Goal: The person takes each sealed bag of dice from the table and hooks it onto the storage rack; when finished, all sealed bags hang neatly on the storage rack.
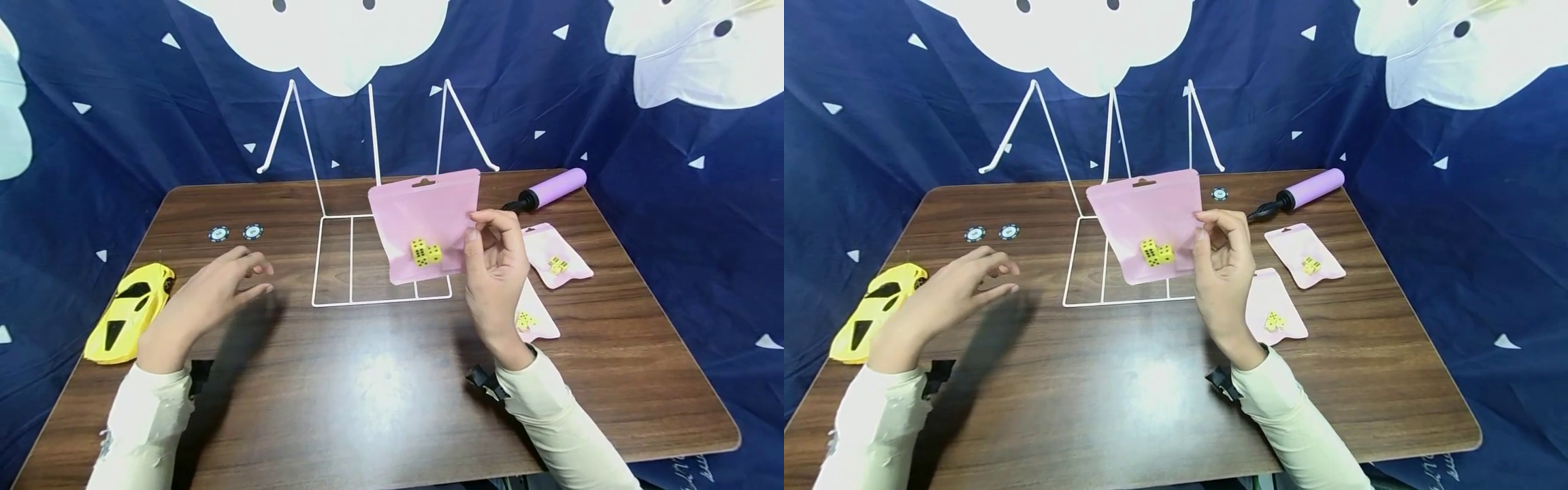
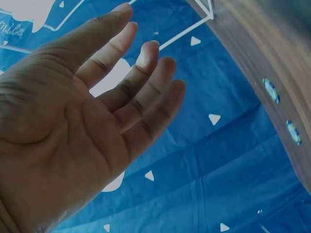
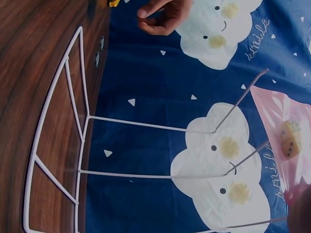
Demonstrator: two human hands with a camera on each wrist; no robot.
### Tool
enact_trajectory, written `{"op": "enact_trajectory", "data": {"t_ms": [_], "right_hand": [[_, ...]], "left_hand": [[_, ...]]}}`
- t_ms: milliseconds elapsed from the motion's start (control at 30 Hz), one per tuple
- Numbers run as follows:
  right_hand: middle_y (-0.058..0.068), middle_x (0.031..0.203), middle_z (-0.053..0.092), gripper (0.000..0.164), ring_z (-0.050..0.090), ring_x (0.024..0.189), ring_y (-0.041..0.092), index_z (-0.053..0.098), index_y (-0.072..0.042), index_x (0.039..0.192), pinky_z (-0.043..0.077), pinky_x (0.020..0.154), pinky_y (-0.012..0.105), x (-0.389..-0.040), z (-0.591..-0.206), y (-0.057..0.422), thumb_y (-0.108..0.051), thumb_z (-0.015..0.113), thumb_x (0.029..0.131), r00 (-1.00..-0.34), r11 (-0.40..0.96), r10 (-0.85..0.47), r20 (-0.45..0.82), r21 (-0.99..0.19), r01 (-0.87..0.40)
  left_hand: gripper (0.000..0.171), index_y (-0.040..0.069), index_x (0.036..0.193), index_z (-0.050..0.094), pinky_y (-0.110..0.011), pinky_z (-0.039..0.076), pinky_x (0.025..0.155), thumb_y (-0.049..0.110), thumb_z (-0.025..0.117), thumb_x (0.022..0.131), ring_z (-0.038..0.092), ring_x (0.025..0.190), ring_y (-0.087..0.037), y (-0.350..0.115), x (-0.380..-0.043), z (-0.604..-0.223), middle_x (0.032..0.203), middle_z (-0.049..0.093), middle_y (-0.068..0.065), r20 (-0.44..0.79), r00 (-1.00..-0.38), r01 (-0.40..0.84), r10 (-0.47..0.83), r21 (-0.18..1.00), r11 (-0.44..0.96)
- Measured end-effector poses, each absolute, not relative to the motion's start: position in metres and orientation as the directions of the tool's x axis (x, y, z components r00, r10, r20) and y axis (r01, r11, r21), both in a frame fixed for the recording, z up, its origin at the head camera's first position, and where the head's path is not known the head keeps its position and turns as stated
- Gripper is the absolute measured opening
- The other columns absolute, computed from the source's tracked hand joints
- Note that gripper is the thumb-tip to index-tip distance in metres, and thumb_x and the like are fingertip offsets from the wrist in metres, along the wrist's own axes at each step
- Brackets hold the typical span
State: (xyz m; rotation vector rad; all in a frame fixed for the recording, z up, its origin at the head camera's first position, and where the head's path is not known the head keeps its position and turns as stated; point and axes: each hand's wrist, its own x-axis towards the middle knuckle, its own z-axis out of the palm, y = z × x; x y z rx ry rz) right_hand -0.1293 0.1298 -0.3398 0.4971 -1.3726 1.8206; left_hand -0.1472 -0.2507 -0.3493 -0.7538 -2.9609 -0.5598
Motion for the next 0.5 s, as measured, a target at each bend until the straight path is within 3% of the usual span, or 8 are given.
{"op": "enact_trajectory", "data": {"t_ms": [200,500], "right_hand": [[0.005,0.108,0.057,0.021,0.056,0.099,0.015,0.063,0.016,0.116,0.049,0.088,0.024,-0.133,-0.337,0.119,0.015,0.056,0.096,-0.627,-0.142,0.324,0.708,-0.619,-0.772],[0.005,0.111,0.06,0.02,0.058,0.098,0.014,0.059,0.024,0.116,0.05,0.086,0.023,-0.133,-0.333,0.106,0.015,0.057,0.098,-0.652,-0.136,0.267,0.709,-0.642,-0.754]], "left_hand": [[0.017,0.005,0.111,0.071,-0.059,0.054,0.085,0.008,0.081,0.098,0.068,0.102,-0.036,-0.26,-0.143,-0.345,0.11,0.066,-0.014,0.164,-0.891,0.453,0.422,0.332,0.827],[0.019,0.003,0.112,0.071,-0.06,0.054,0.087,0.008,0.082,0.097,0.068,0.104,-0.038,-0.264,-0.141,-0.347,0.11,0.065,-0.015,0.17,-0.895,0.445,0.412,0.347,0.825]]}}
